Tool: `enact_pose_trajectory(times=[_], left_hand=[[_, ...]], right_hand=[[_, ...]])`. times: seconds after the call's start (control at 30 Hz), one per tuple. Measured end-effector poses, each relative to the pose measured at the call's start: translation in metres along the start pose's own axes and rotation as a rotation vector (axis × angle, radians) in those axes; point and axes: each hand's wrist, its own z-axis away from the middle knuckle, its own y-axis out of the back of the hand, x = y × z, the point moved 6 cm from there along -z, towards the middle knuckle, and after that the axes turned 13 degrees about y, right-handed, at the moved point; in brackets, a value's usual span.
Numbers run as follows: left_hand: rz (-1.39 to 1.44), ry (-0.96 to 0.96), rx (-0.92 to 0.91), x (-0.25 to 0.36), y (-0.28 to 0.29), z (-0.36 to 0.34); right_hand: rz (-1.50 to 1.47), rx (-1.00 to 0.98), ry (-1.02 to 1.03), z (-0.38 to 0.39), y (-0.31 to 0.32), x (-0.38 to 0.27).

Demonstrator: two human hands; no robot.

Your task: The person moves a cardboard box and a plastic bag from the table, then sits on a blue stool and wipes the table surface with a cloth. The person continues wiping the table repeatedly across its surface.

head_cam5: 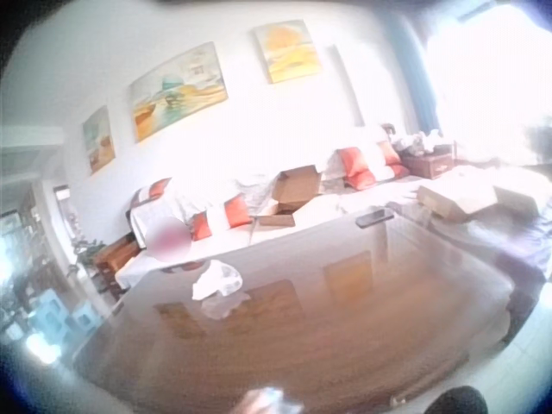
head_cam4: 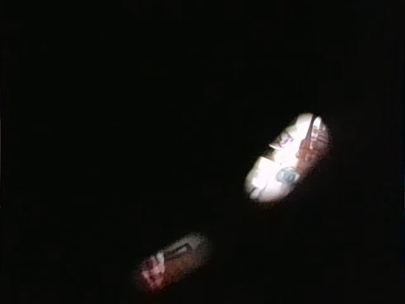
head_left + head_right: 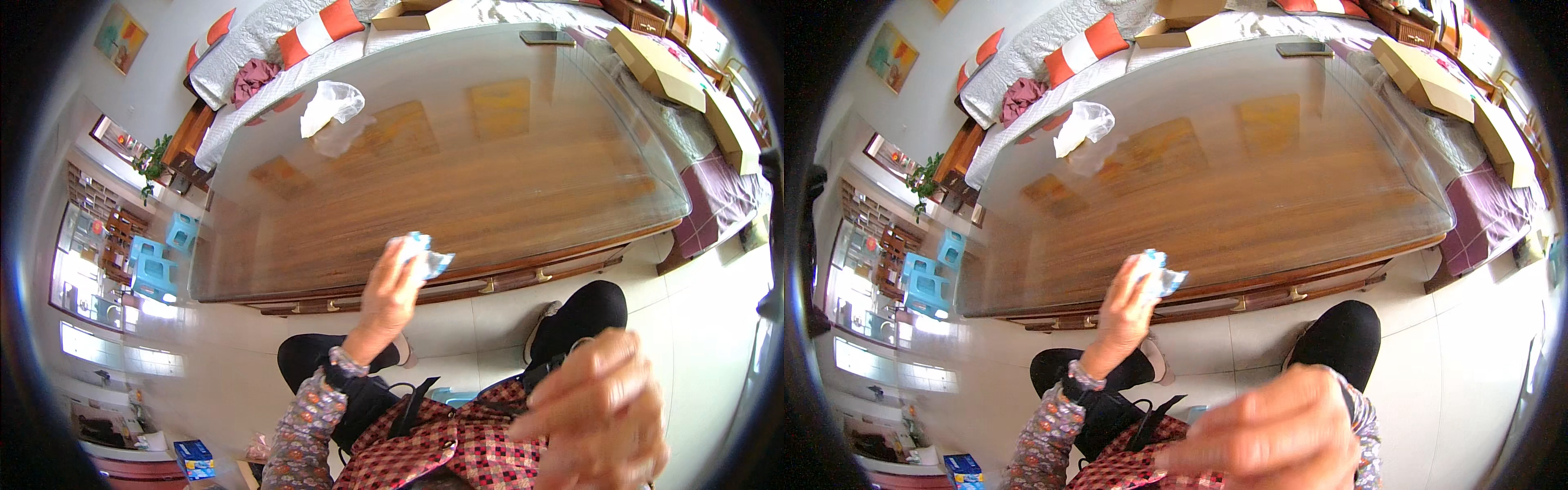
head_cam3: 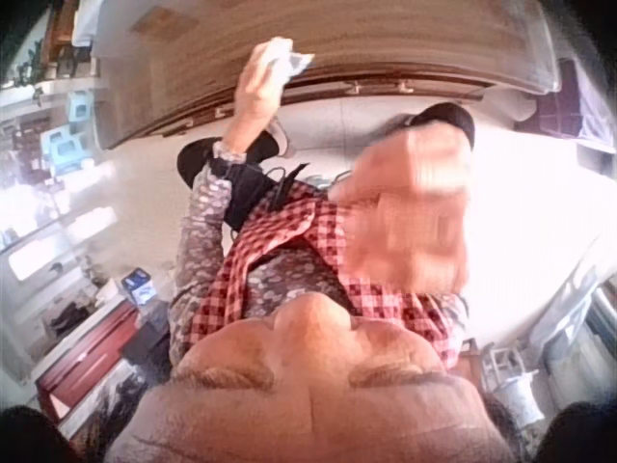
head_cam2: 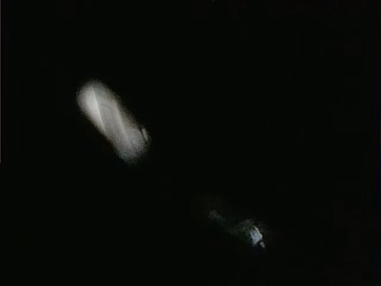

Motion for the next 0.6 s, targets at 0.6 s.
enact_pose_trajectory(times=[0.6], left_hand=[[0.134,-0.323,-0.037,0.134,-0.085,-0.059]], right_hand=[[0.46,0.447,0.074,0.017,-0.004,-0.02]])
